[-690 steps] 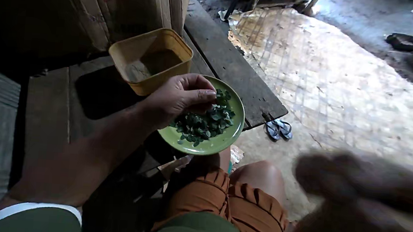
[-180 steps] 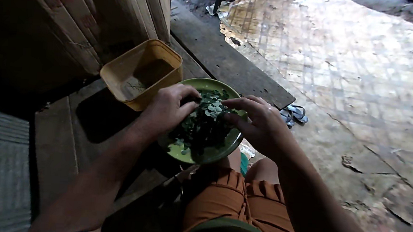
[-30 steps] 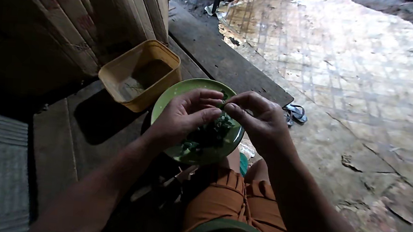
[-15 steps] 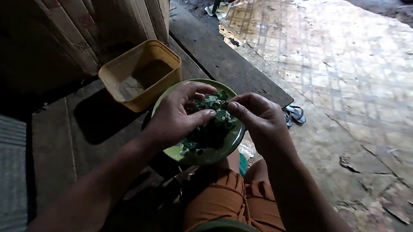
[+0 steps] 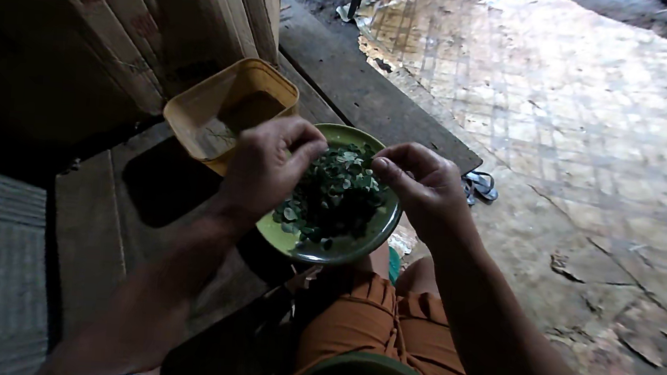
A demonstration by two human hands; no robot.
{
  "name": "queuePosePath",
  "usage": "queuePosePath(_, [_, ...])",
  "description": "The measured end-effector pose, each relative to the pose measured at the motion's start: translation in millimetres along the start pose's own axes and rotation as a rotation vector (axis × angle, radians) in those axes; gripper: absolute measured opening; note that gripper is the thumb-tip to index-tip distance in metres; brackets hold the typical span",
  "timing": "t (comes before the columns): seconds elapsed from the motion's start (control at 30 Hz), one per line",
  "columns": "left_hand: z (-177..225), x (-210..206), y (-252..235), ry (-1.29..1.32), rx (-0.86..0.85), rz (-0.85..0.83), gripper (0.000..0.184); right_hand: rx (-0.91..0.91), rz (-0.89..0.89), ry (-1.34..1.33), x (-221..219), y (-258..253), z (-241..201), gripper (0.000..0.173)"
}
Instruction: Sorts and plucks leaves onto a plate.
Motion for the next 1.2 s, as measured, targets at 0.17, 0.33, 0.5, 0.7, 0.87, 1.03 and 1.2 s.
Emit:
queuePosePath(0.17, [-47,42,-11,-0.253,0.126,0.182,0.027,-0.01,-0.137,0.365,-4,2,-15,0.014])
queuePosePath(0.33, [-60,43,-9,-0.328,0.23,0.041,0.034,0.051,-0.188,0.488,-4,4,-11,0.025])
queuePosePath(0.5, [-25,17,-6,-0.168,0.011,-0.175,0.024,0.057,-0.122,0.526,4,8,-8,0.025])
queuePosePath(0.7, [0,-30,6,-0.079,0.044,-0.603,0.077,0.001,-0.07,0.518,15,14,0,0.025])
queuePosePath(0.87, [-11,-29,3,-0.077,-0.061,-0.419,0.027,-0.008,-0.047,0.511,16,18,2,0.024])
queuePosePath(1.03, [-8,-3,-3,0.083,0.081,-0.23,0.022,-0.028,-0.032,0.493,15,18,1,0.023])
queuePosePath(1.2, [-2,9,-5,0.237,0.21,-0.27,0.03,-0.043,-0.049,0.476,15,18,2,0.023])
Point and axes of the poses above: each hand's wrist, its own y-axis away from the middle knuckle, its own x-axis out of the back of the hand, z = x × y, the point moved 1 cm from there along -y, towards the middle knuckle, and after that the axes turned 7 degrees about -z, right-handed, at the moved point
